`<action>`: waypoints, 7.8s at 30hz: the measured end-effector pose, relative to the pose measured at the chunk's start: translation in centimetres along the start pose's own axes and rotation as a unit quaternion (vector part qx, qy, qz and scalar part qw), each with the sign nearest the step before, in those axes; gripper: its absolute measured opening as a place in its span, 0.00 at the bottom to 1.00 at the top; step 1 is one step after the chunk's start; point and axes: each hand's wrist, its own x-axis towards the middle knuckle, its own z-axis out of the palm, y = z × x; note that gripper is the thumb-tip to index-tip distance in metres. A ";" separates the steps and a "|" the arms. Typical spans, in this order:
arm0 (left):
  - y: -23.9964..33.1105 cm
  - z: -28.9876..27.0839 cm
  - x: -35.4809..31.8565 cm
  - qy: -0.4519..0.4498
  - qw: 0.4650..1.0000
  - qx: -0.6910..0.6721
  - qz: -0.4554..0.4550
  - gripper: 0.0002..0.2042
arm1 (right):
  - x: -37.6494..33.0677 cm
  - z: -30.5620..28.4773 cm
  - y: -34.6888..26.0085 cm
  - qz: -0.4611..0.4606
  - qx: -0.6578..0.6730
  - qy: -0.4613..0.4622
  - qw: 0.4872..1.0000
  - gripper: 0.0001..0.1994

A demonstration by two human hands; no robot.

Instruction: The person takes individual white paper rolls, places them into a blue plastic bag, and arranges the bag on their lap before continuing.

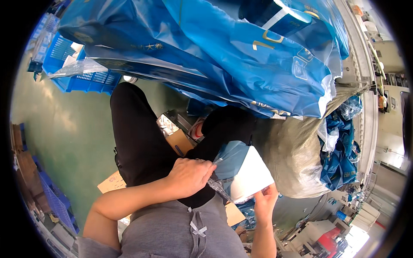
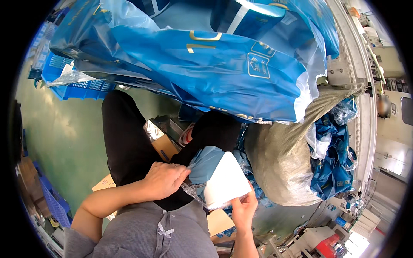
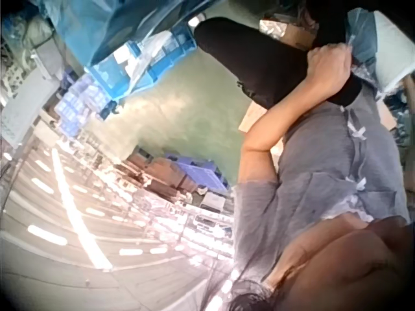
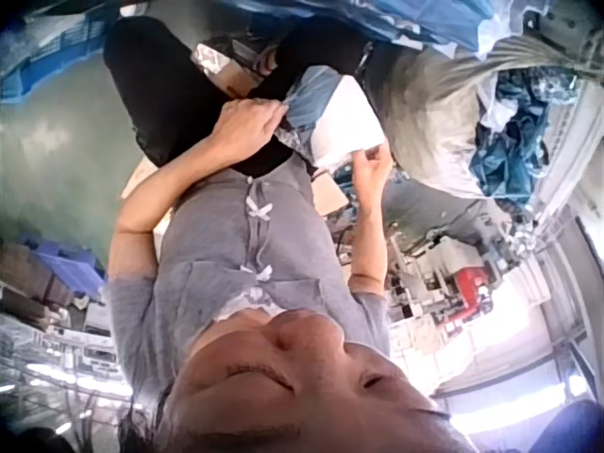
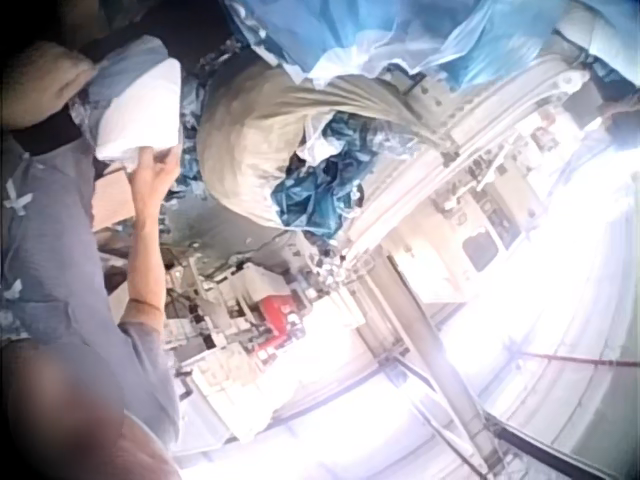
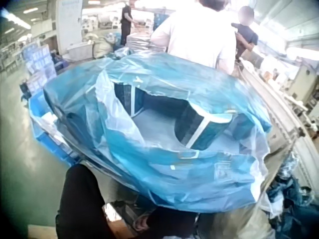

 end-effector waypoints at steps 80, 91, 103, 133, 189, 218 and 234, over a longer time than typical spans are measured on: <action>-0.9 -4.3 1.3 -0.045 0.831 -0.551 -0.064 0.20 | 1.6 7.8 -4.8 0.117 0.214 -0.065 0.968 0.28; -1.8 -3.3 1.2 0.011 0.954 -0.300 -0.016 0.27 | 2.2 7.7 -3.7 0.197 0.277 -0.096 0.935 0.27; -2.0 -2.2 2.6 -0.034 0.785 -0.610 -0.104 0.19 | 1.4 5.5 -1.6 -0.202 -0.102 -0.131 0.965 0.27; -3.0 -2.3 1.9 -0.044 0.804 -0.588 -0.080 0.21 | 1.6 6.0 -2.2 -0.050 0.066 -0.186 0.979 0.23; -3.4 -2.1 1.6 -0.033 0.871 -0.491 0.010 0.26 | 1.8 6.0 -1.4 -0.146 -0.007 -0.119 0.982 0.20; -2.0 -2.6 1.0 -0.031 0.976 -0.202 0.069 0.27 | 2.0 4.9 -0.3 -0.037 0.223 -0.100 0.969 0.25; -1.7 -2.5 2.3 -0.070 0.892 -0.445 -0.044 0.24 | 1.8 4.9 -0.1 -0.128 0.038 -0.109 0.985 0.22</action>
